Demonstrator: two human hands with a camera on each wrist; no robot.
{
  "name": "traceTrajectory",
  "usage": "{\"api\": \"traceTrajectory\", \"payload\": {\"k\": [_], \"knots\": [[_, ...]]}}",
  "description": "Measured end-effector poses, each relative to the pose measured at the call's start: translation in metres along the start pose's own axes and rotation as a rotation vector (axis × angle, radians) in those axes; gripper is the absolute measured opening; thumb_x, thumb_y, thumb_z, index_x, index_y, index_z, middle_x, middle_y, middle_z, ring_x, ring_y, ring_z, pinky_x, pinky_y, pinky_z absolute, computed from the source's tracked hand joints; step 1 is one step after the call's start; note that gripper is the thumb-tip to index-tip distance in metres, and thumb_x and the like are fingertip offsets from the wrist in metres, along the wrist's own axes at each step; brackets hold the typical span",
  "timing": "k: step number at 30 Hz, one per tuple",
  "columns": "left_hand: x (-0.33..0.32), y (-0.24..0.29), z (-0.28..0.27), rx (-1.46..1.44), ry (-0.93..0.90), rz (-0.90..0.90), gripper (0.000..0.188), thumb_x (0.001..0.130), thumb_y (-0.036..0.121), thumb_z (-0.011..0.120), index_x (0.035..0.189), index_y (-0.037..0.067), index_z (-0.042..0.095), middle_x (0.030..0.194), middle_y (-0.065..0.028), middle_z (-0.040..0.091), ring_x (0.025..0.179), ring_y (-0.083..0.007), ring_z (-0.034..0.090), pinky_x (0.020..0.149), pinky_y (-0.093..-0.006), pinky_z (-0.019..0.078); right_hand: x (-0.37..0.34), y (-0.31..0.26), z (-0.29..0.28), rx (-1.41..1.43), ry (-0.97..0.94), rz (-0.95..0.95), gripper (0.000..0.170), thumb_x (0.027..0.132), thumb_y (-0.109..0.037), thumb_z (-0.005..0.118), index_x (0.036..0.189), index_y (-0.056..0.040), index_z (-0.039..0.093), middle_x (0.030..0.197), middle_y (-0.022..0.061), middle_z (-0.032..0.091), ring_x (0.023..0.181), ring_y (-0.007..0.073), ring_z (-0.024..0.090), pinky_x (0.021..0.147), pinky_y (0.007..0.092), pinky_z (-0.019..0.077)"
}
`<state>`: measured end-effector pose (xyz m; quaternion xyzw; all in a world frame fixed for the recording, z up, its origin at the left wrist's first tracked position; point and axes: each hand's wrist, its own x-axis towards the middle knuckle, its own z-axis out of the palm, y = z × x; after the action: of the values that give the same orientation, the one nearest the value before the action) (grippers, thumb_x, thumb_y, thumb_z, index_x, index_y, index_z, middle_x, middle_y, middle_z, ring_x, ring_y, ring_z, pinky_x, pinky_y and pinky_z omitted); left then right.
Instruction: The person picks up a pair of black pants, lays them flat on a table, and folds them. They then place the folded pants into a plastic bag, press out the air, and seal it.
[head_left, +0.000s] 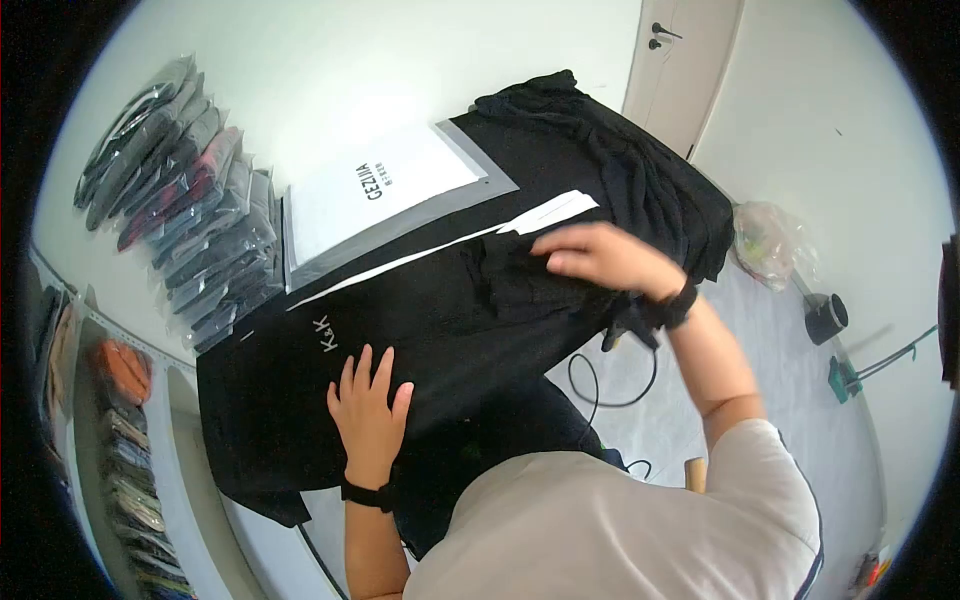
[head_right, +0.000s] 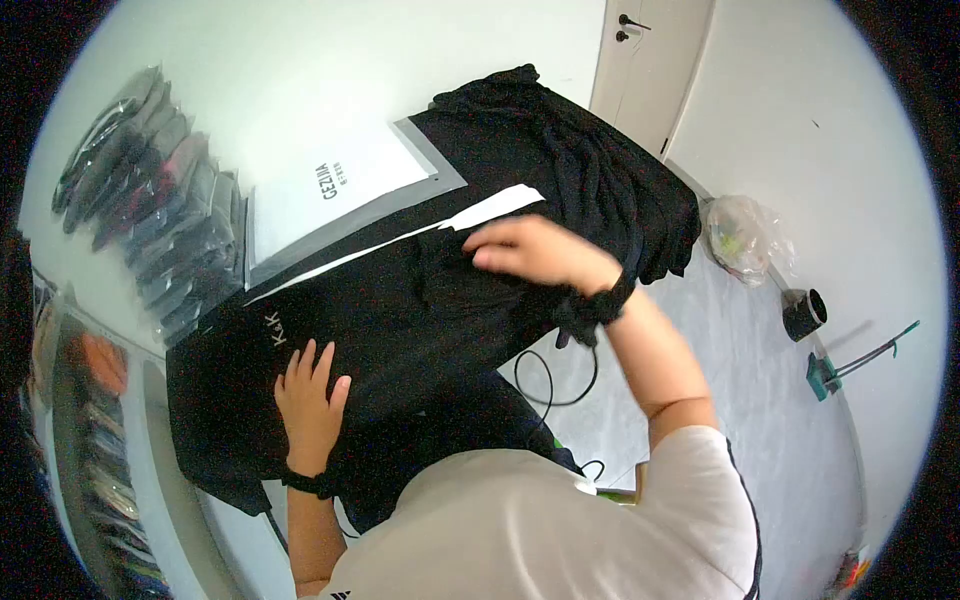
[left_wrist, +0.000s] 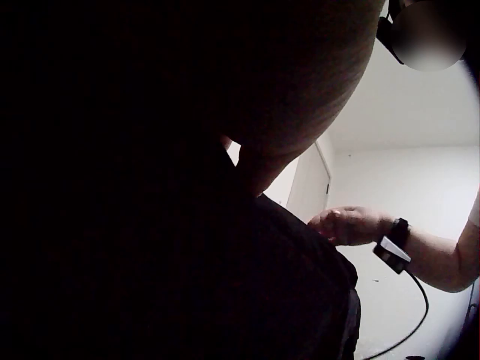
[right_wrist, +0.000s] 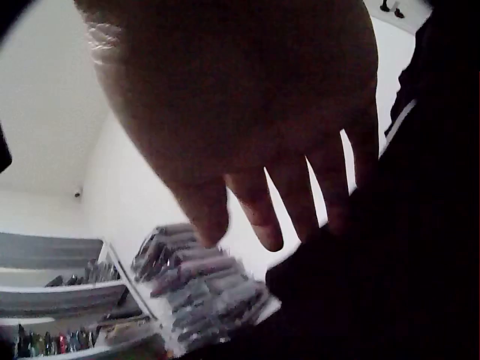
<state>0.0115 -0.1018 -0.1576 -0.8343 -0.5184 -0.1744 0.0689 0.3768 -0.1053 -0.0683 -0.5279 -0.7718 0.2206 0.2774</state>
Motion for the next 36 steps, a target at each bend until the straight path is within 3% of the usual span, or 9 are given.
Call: {"api": "traceTrajectory", "payload": {"k": [5, 8, 16, 24, 26, 30, 33, 35, 36], "knots": [[0.001, 0.003, -0.004, -0.032, -0.014, -0.005, 0.048, 0.086, 0.034, 0.058, 0.13, 0.017, 0.051, 0.137, -0.0134, 0.045, 0.127, -0.0343, 0.039, 0.102, -0.058, 0.0273, 0.041, 0.092, -0.065, -0.175, 0.1, 0.343, 0.023, 0.089, -0.016, 0.059, 0.107, -0.0038, 0.065, 0.097, 0.0087, 0.067, 0.091, 0.0181, 0.061, 0.086, 0.0303, 0.0467], [0.001, 0.001, -0.002, -0.047, -0.008, -0.001, 0.047, 0.087, 0.035, 0.058, 0.13, 0.017, 0.052, 0.137, -0.0138, 0.045, 0.126, -0.0346, 0.039, 0.102, -0.0581, 0.0268, 0.05, 0.147, -0.066, 0.088, -0.068, 0.346, 0.018, 0.088, -0.017, 0.061, 0.102, -0.0071, 0.064, 0.096, 0.0004, 0.064, 0.092, 0.012, 0.056, 0.086, 0.0268, 0.0427], [0.001, 0.0, -0.003, -0.057, -0.026, -0.003, 0.047, 0.087, 0.036, 0.057, 0.129, 0.017, 0.052, 0.137, -0.0134, 0.045, 0.126, -0.0346, 0.039, 0.102, -0.0585, 0.0265, 0.059, 0.171, -0.058, 0.566, -0.031, 0.191, 0.011, 0.091, -0.021, 0.059, 0.086, -0.0119, 0.054, 0.091, -0.0059, 0.053, 0.085, 0.0075, 0.047, 0.083, 0.0246, 0.0372], [0.002, 0.0, -0.006, -0.037, -0.085, -0.015, 0.047, 0.092, 0.038, 0.049, 0.133, 0.017, 0.048, 0.141, -0.0121, 0.041, 0.13, -0.0341, 0.035, 0.105, -0.0562, 0.0237, 0.063, 0.166, -0.049, 0.298, -0.021, 0.337, 0.01, 0.093, -0.017, 0.052, 0.086, -0.0107, 0.053, 0.08, -0.0061, 0.047, 0.075, 0.0079, 0.042, 0.072, 0.0217, 0.0361], [0.002, 0.001, -0.006, -0.031, -0.078, -0.014, 0.047, 0.091, 0.037, 0.05, 0.133, 0.017, 0.047, 0.141, -0.012, 0.041, 0.129, -0.0339, 0.035, 0.105, -0.0562, 0.0239, 0.063, 0.14, -0.056, -0.191, -0.014, 0.377, 0.014, 0.094, -0.018, 0.048, 0.093, -0.005, 0.055, 0.084, 0.0019, 0.056, 0.078, 0.0148, 0.051, 0.074, 0.0282, 0.0422], [0.002, 0.001, -0.005, -0.021, -0.08, -0.031, 0.047, 0.09, 0.035, 0.052, 0.133, 0.017, 0.048, 0.14, -0.0118, 0.041, 0.129, -0.0341, 0.037, 0.104, -0.0565, 0.0246, 0.054, 0.097, -0.051, -0.345, 0.316, 0.142, 0.03, 0.094, -0.019, 0.046, 0.119, -0.0042, 0.055, 0.108, 0.0196, 0.063, 0.103, 0.0354, 0.059, 0.089, 0.0366, 0.0468], [0.002, -0.001, -0.002, -0.031, -0.045, -0.015, 0.047, 0.089, 0.034, 0.054, 0.133, 0.018, 0.048, 0.139, -0.0115, 0.042, 0.128, -0.0342, 0.038, 0.104, -0.0565, 0.026, 0.034, 0.059, -0.003, -0.544, 0.192, 0.072, 0.044, 0.094, -0.033, 0.049, 0.131, -0.0097, 0.047, 0.135, 0.0148, 0.047, 0.126, 0.032, 0.044, 0.1, 0.0453, 0.0382], [0.002, -0.002, -0.002, -0.034, -0.018, 0.007, 0.047, 0.088, 0.034, 0.054, 0.132, 0.019, 0.049, 0.139, -0.0111, 0.043, 0.127, -0.0341, 0.039, 0.103, -0.0558, 0.0275, 0.017, 0.066, 0.05, -0.647, -0.131, 0.219, 0.055, 0.092, -0.054, 0.042, 0.136, -0.0214, 0.042, 0.148, 0.0131, 0.029, 0.136, 0.0365, 0.027, 0.103, 0.0633, 0.0241], [0.002, -0.002, -0.002, -0.04, 0.007, 0.015, 0.047, 0.088, 0.034, 0.056, 0.132, 0.019, 0.049, 0.138, -0.011, 0.044, 0.126, -0.0338, 0.04, 0.102, -0.055, 0.0287, 0.012, 0.066, 0.063, -0.768, -0.032, 0.201, 0.056, 0.092, -0.056, 0.037, 0.137, -0.0218, 0.042, 0.149, 0.0121, 0.028, 0.138, 0.0351, 0.023, 0.106, 0.0607, 0.0216]]}}
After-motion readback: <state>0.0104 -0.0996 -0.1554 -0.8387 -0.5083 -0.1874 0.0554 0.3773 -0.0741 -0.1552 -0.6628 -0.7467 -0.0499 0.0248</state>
